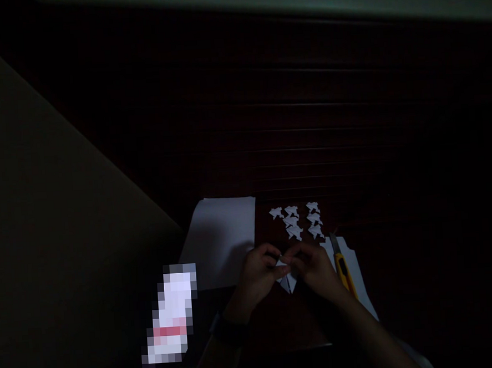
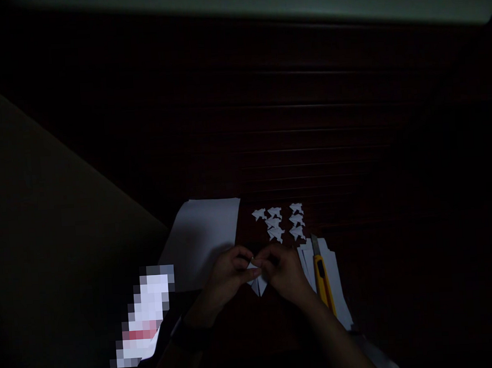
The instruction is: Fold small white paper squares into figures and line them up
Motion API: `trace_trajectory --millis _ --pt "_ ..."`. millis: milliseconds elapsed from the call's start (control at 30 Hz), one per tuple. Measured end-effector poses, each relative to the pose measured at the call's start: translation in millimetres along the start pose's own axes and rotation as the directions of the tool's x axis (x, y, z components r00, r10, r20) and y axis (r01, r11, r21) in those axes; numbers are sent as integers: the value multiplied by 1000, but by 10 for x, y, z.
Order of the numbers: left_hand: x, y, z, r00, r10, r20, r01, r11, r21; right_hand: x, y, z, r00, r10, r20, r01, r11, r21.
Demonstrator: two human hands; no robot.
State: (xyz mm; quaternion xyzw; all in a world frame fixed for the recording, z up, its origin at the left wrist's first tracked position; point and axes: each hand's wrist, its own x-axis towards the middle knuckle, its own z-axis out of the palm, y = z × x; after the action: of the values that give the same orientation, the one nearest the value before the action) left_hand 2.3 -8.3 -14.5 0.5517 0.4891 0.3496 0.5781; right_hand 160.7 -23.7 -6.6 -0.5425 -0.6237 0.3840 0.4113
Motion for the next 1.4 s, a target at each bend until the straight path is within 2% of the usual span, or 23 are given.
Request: trace_trajectory --millis 133,333,533,633,733,967,1267,1400 --pt "-22 26 -7 1000 -14 19 14 1000 -7 26 17 -14 998 62 11 -63 991 122" --pt "-45 41 0 998 -26 65 25 1000 10 26 24 -51 1000 9 12 -10 996 93" --pt "-48 72 -67 993 12 116 -13 1000 7 54 54 -116 999 24 43 -29 993 112" --pt "-43 130 -113 990 44 135 -44 999 -2 65 68 -141 999 24 36 -27 996 90" --pt "-41 155 -123 992 75 98 -79 996 38 66 80 -144 999 25 40 -28 997 70" --pt "-54 41 -82 995 90 41 -96 981 171 53 90 -133 994 25 103 -28 999 28" --pt "-58 91 -97 986 105 127 -127 975 184 48 78 -153 990 29 141 -25 999 -27" --pt "-50 102 -72 976 109 187 -157 953 259 37 92 -154 986 22 166 -10 997 -72"
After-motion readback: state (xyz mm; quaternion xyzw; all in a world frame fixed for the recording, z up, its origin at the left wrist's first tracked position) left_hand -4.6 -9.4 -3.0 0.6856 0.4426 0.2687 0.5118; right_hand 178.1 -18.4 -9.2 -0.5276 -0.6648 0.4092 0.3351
